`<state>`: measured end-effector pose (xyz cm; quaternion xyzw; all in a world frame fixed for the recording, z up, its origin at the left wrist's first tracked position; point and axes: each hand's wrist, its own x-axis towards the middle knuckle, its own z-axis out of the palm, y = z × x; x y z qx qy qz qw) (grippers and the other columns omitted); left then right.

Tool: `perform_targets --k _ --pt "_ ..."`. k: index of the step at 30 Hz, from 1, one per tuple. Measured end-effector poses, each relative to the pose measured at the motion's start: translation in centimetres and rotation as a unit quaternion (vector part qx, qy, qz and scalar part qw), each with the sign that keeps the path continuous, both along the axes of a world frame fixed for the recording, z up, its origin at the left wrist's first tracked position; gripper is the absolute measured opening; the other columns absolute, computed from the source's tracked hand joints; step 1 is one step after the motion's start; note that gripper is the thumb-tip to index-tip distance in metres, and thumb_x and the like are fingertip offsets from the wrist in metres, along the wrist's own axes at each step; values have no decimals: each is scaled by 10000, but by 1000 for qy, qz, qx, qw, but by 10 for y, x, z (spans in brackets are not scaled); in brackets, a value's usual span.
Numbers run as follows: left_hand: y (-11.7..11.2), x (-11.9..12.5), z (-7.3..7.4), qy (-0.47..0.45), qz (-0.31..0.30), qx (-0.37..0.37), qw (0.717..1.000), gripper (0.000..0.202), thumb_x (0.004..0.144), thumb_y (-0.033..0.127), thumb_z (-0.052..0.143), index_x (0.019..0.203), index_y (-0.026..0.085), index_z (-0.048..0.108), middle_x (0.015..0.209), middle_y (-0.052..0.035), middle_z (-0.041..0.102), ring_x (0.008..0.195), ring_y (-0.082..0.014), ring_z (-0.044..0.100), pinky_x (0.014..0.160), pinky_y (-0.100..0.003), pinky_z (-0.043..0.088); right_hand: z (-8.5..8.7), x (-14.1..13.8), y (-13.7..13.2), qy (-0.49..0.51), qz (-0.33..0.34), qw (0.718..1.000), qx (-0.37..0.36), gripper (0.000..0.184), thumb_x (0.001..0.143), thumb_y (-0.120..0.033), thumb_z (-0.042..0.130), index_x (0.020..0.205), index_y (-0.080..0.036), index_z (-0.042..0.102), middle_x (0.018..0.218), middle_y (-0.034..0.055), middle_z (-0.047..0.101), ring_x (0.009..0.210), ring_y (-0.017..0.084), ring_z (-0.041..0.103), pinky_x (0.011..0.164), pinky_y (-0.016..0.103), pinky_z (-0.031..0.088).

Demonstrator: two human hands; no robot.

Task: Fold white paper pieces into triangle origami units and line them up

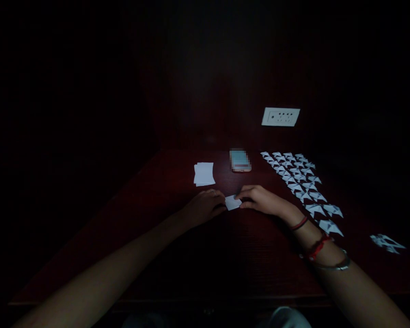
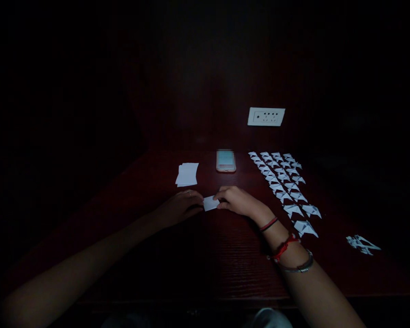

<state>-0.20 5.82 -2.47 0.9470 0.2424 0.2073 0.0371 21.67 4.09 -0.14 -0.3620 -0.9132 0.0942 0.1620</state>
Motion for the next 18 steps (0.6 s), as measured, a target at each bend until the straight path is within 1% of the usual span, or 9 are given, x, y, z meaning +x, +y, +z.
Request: perform_targets --k 3,6,9,12,15,18 --pt "-1 0 1 13 10 0 1000 135 814 250 443 895 182 528 893 -25 525 839 -147 478 752 -289 371 2 1 -1 -12 2 1000 19 224 749 -179 510 963 -186 576 883 54 571 816 142 532 715 271 413" --pt "-2 0 1 24 14 8 1000 201 831 256 413 998 200 509 915 -32 512 853 -152 470 751 -295 368 3 2 -1 -32 -5 998 45 222 767 -166 478 968 -181 571 891 57 580 821 142 529 726 270 406" --pt "-1 -1 -2 34 5 18 999 253 847 248 382 1080 237 480 957 -35 497 878 -156 459 757 -301 364 3 1 0 -58 -10 996 70 218 790 -160 435 961 -171 570 892 61 582 819 141 525 734 269 395" --pt "1 -2 -4 28 -5 11 1000 254 858 228 356 1070 250 493 987 -30 494 897 -149 454 768 -297 363 4 0 0 -75 -18 992 100 198 804 -170 410 913 -169 576 862 59 579 807 142 517 731 271 383" --pt "4 -3 -5 16 -19 1 1000 250 856 203 351 1050 240 503 1015 -27 493 921 -145 449 785 -294 362 3 -3 0 -77 -37 989 123 181 815 -202 396 819 -159 572 796 53 566 769 141 504 714 270 373" --pt "4 -3 -5 6 -32 -2 999 232 843 179 363 1014 214 516 1037 -33 478 940 -147 439 809 -297 356 2 -5 2 -37 -71 990 120 203 828 -226 364 778 -145 543 758 52 544 718 129 491 684 258 369"
